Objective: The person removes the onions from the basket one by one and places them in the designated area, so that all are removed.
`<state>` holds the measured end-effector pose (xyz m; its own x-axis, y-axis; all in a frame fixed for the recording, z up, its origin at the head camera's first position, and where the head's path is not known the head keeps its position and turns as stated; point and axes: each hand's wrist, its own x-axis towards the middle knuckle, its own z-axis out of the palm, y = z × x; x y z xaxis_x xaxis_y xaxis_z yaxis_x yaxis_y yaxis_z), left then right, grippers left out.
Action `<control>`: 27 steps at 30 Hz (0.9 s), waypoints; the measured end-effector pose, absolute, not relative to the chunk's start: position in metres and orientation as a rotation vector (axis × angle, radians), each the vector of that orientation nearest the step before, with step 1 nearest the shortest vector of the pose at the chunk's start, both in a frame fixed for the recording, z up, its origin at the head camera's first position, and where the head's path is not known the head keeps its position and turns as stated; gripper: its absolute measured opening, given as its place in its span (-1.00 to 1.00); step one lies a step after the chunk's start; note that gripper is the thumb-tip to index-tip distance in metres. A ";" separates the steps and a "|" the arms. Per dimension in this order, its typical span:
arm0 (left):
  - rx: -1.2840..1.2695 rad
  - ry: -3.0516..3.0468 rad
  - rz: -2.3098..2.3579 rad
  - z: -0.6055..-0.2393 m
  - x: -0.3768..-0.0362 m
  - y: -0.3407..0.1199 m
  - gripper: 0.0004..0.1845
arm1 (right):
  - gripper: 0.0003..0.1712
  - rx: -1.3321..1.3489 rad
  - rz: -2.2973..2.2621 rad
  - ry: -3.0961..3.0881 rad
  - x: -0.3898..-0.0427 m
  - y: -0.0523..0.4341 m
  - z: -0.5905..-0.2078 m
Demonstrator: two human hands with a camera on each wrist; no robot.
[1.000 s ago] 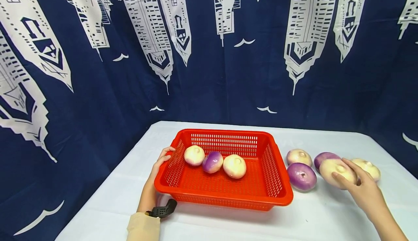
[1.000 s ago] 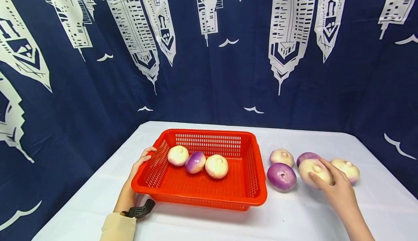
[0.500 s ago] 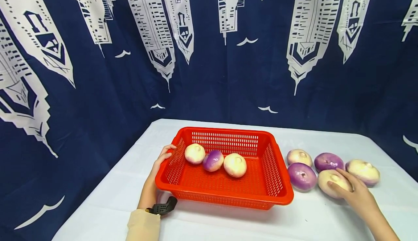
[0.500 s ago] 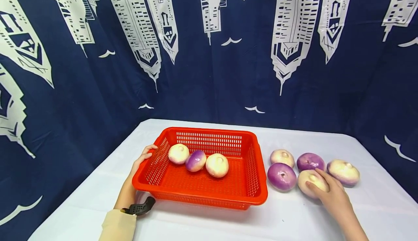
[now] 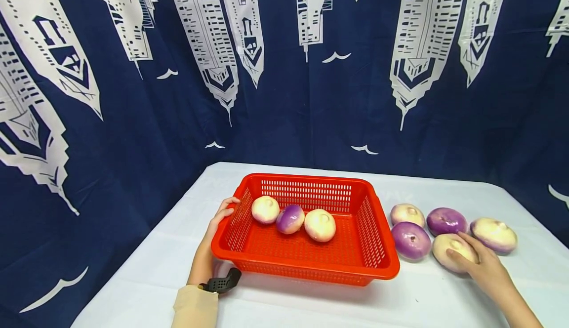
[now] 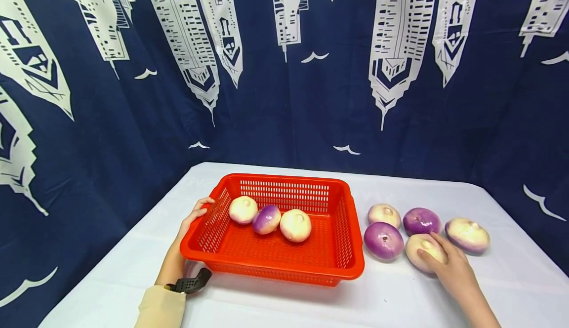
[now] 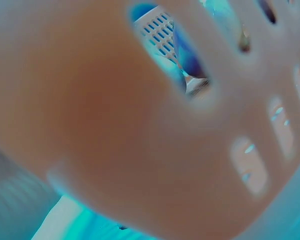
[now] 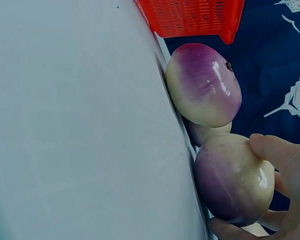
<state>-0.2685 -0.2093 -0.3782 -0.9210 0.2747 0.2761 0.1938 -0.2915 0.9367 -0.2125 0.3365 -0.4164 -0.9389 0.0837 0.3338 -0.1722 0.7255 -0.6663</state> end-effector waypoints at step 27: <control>0.666 1.872 2.382 -0.380 -0.271 -0.211 -0.60 | -0.24 -0.123 1.087 -2.581 -0.206 0.333 -0.399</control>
<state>-0.2708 -0.2114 -0.3800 -0.9071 0.2894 0.3055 0.2284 -0.2711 0.9351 -0.2062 0.3331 -0.3988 -0.9396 0.2074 0.2724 -0.0501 0.7038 -0.7086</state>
